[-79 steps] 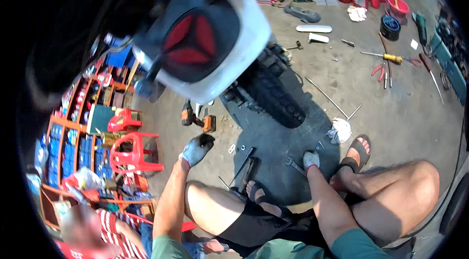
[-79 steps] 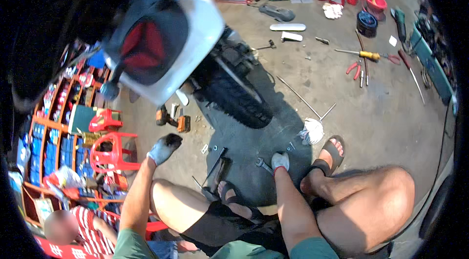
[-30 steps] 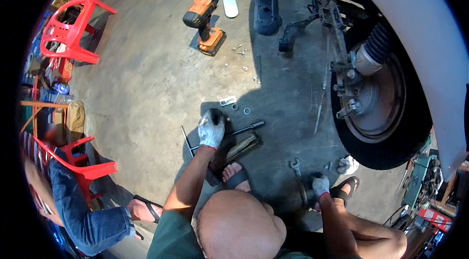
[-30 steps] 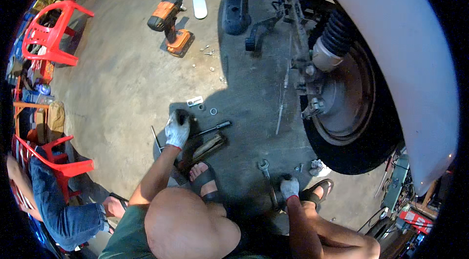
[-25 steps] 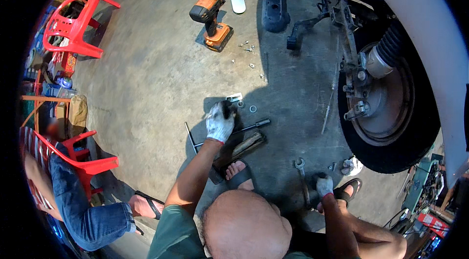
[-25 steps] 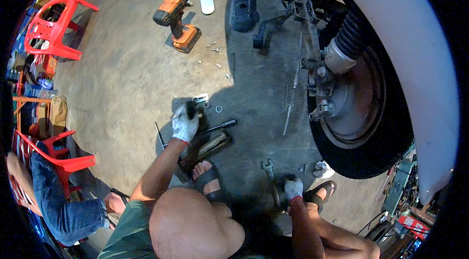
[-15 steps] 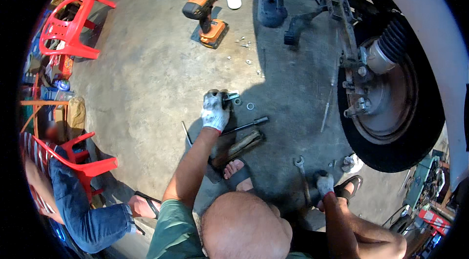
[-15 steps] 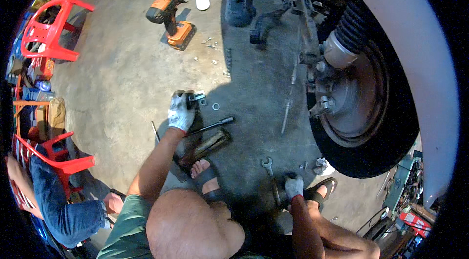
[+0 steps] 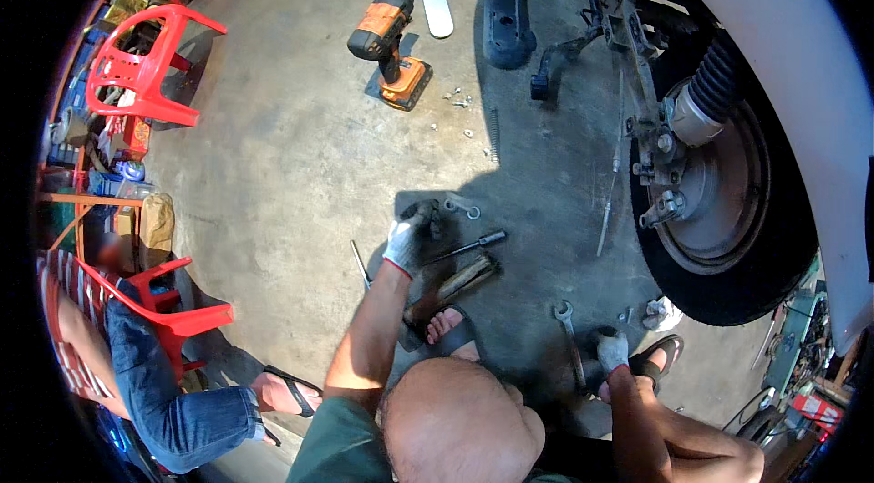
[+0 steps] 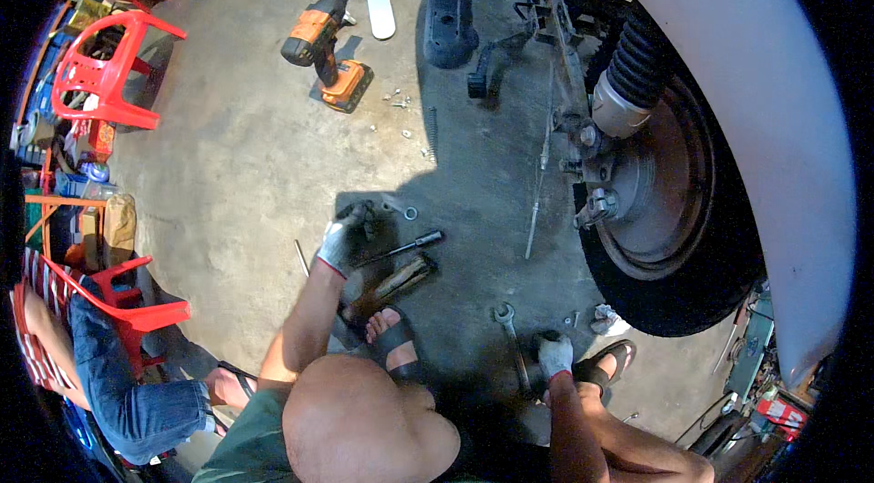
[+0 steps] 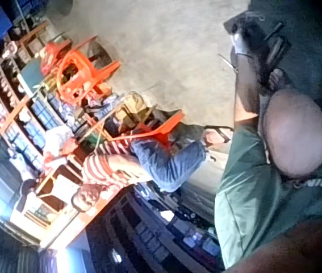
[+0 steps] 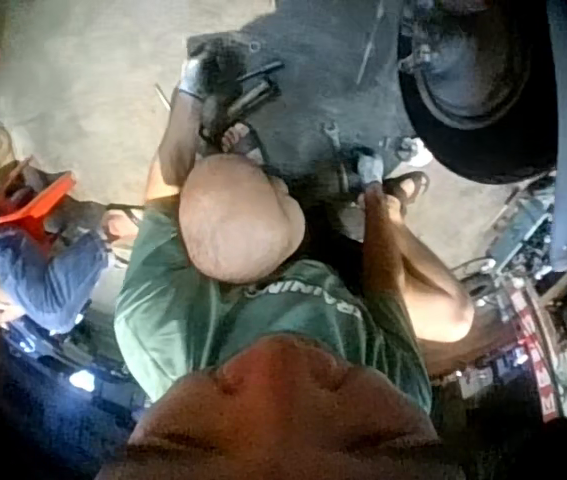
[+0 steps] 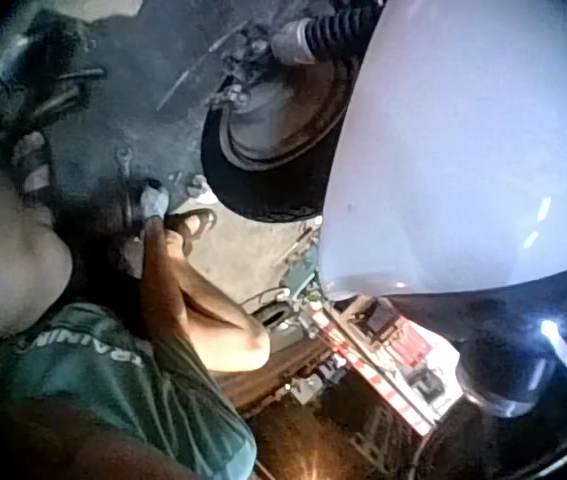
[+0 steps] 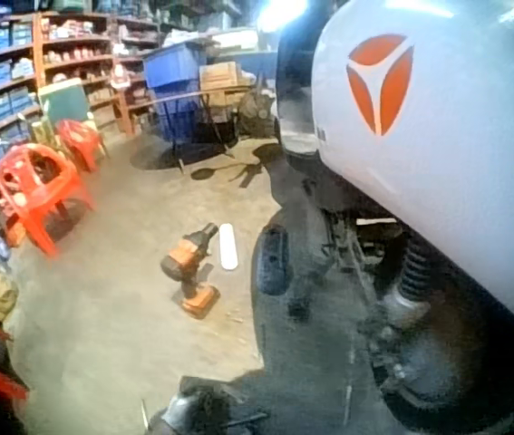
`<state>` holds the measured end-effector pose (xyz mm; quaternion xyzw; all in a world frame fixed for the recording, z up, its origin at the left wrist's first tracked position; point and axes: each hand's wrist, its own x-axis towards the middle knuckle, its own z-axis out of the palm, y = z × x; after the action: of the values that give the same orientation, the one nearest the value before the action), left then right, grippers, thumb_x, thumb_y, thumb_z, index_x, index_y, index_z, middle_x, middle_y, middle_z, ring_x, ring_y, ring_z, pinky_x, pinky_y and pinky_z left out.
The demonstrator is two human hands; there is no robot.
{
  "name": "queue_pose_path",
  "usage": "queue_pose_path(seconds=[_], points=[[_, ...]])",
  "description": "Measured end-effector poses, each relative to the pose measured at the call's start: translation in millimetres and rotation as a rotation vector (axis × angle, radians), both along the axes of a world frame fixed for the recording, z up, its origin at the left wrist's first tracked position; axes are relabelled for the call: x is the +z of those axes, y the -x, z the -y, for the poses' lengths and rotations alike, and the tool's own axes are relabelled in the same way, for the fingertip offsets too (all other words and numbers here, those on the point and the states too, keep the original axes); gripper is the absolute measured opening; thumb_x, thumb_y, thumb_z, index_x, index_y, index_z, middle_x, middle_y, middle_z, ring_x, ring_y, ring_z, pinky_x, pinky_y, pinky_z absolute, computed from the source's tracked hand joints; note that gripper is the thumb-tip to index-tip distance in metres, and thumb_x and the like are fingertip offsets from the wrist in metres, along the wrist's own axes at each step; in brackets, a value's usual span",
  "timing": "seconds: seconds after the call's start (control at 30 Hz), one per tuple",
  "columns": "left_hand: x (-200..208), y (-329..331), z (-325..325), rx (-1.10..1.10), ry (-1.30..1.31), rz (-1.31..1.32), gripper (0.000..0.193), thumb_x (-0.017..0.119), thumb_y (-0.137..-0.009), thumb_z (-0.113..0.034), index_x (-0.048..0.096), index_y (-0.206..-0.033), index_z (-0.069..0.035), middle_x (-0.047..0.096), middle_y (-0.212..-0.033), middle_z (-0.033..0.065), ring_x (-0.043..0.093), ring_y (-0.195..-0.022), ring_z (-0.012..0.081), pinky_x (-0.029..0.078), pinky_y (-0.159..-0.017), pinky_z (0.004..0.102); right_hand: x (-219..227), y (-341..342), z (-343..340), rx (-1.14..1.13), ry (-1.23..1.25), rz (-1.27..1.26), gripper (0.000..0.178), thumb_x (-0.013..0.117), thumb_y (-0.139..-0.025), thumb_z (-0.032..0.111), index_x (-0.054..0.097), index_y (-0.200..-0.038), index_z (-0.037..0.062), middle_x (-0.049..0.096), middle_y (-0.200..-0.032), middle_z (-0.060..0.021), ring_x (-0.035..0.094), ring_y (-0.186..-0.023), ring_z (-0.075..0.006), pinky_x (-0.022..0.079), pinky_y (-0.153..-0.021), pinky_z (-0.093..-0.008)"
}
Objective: The person removes a bolt from a motorcycle wheel using a T-handle wrench, wipes the assembly with a cloth, and reassembles the bracket and components using an impact wrench and hand tools.
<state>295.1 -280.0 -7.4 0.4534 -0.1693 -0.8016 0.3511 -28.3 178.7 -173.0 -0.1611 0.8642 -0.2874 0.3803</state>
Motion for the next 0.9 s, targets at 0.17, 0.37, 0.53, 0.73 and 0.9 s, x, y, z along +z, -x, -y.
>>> queue_pose_path(seconds=[0.17,0.37,0.53,0.73,0.9], points=[[-28.1,-11.5,-13.6,0.091,0.193,0.439,0.017,0.062,-0.09,-0.012,0.067,-0.104,-0.005,0.068,-0.089,0.0042,0.062,-0.075,0.0148,0.051,-0.07,0.029,7.6,-4.4,11.8,0.284,-0.147,-0.117,0.015,0.056,-0.084,0.012,0.068,-0.087,0.0038,0.068,-0.081,-0.0116,0.064,-0.076,-0.0289,0.051,-0.071,-0.0389],[-40.1,1.7,-20.2,-0.4,0.796,1.266,0.032,0.061,-0.087,-0.023,0.062,-0.113,-0.004,0.065,-0.111,0.0162,0.062,-0.102,0.0302,0.048,-0.09,0.038,14.8,-9.4,16.4,0.044,-0.008,0.02,0.015,0.062,-0.078,0.008,0.067,-0.091,0.0019,0.069,-0.084,-0.0113,0.063,-0.074,-0.0261,0.05,-0.07,-0.0358],[-3.6,40.5,-23.6,-0.727,1.067,1.422,0.035,0.067,-0.078,-0.026,0.061,-0.105,-0.005,0.062,-0.102,0.0191,0.061,-0.098,0.0342,0.049,-0.085,0.0424,-12.4,1.0,-4.9,0.247,0.099,-0.152,0.018,0.067,-0.076,0.003,0.068,-0.094,0.0006,0.068,-0.084,-0.0089,0.062,-0.069,-0.0193,0.05,-0.064,-0.0325],[-8.6,28.5,-30.6,-0.745,1.013,1.489,0.034,0.069,-0.076,-0.026,0.062,-0.102,-0.006,0.063,-0.099,0.0176,0.063,-0.094,0.0333,0.051,-0.082,0.0417,49.3,-27.2,50.4,-0.174,-0.062,0.236,0.016,0.068,-0.077,0.004,0.068,-0.091,0.0,0.068,-0.081,-0.0075,0.062,-0.065,-0.0194,0.05,-0.058,-0.0325],[3.5,47.9,-31.8,-0.626,0.897,1.307,0.04,0.071,-0.077,-0.032,0.063,-0.103,-0.003,0.064,-0.1,0.0207,0.063,-0.093,0.0345,0.052,-0.08,0.0414,50.8,-1.2,30.2,-0.036,-0.047,0.087,0.015,0.068,-0.079,0.008,0.069,-0.092,-0.0003,0.068,-0.081,-0.0077,0.062,-0.066,-0.0195,0.05,-0.061,-0.0322]])
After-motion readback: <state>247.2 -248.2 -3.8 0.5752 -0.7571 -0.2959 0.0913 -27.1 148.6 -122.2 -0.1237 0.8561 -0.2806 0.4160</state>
